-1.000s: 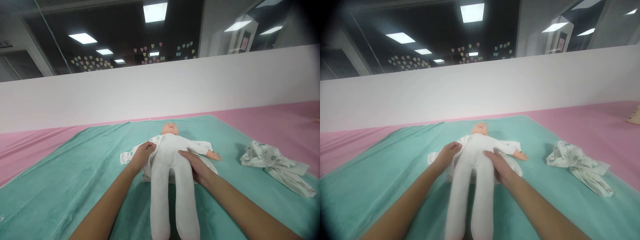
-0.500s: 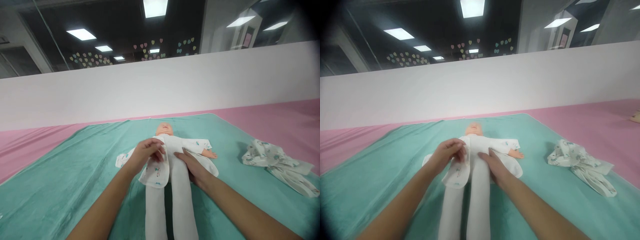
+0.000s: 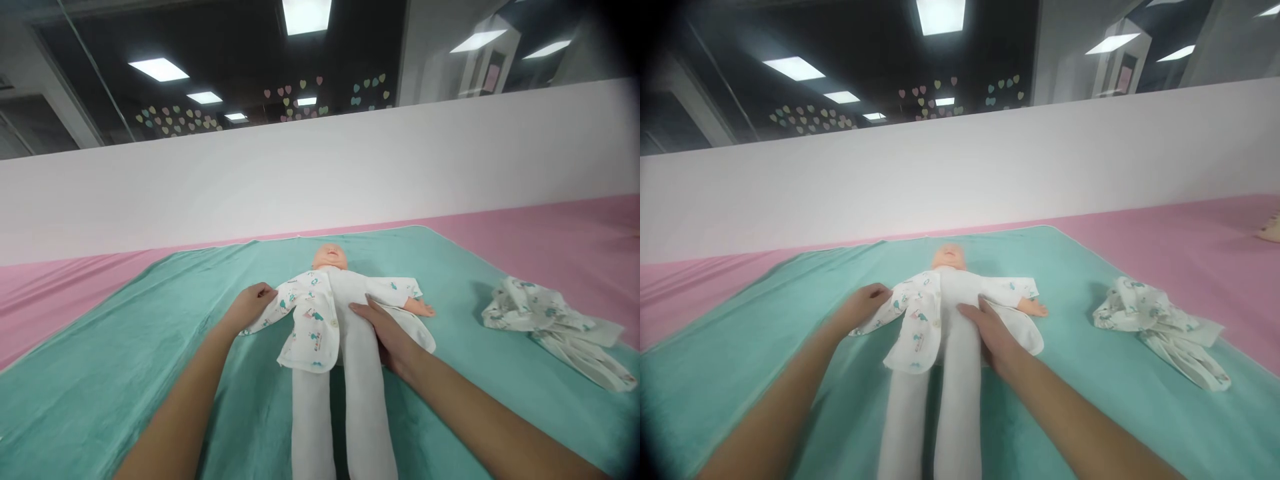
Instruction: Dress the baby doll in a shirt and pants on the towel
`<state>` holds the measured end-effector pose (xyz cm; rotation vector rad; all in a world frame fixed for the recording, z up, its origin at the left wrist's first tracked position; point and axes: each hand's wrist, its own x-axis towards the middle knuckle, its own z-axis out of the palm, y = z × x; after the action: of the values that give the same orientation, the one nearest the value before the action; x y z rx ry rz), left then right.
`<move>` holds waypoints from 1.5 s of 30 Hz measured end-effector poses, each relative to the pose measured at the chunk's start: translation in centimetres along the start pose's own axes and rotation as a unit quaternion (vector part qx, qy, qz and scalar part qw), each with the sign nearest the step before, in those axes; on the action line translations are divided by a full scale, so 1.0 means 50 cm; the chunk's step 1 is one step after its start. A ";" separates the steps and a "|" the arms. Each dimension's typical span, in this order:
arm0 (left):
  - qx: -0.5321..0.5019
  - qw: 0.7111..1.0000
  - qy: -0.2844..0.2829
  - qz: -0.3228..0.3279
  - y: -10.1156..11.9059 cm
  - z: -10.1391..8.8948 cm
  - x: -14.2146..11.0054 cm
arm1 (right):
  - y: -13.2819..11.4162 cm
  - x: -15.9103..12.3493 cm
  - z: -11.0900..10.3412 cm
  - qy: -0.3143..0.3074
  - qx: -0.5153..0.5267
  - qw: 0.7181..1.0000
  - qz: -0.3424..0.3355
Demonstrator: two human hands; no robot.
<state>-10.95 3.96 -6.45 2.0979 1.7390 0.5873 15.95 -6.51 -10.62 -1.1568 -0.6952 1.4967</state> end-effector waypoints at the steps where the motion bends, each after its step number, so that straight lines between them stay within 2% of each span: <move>1: -0.003 1.000 0.014 0.005 0.002 0.004 0.001 | 0.000 0.000 -0.001 0.001 0.000 1.000 0.000; 9: -0.006 0.992 0.128 0.014 0.027 0.009 0.000 | -0.005 -0.007 0.004 -0.013 0.011 1.000 -0.013; 15: 0.133 0.972 0.184 0.059 0.043 0.034 -0.011 | -0.009 -0.006 0.009 -0.020 0.006 1.000 -0.015; 19: 0.184 0.965 0.180 0.047 0.044 0.049 -0.011 | -0.014 -0.009 0.010 -0.007 0.004 1.000 0.010; 21: 0.201 0.964 0.172 0.028 0.042 0.051 -0.010 | -0.015 -0.011 0.011 -0.021 0.007 1.000 0.005; 23: 0.214 0.963 0.166 0.002 0.038 0.049 -0.008 | -0.015 -0.012 0.010 -0.037 0.008 0.999 -0.001; 32: 0.226 0.962 0.135 -0.077 0.002 0.032 0.002 | 0.000 0.001 0.001 -0.001 0.010 1.000 -0.018; 40: 0.234 0.961 0.135 -0.064 0.020 0.035 -0.003 | 0.001 0.002 -0.005 -0.006 0.007 1.000 -0.006; 43: 0.233 0.958 0.158 -0.050 0.029 0.040 -0.007 | 0.001 0.004 -0.006 -0.007 0.002 1.000 0.010; 45: 0.223 0.955 0.193 -0.016 0.033 0.048 -0.010 | 0.001 0.005 -0.006 -0.006 0.001 1.000 0.015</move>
<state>-8.38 3.14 -7.68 2.3622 2.2992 0.6828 16.24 -6.33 -10.85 -1.1623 -0.6858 1.5296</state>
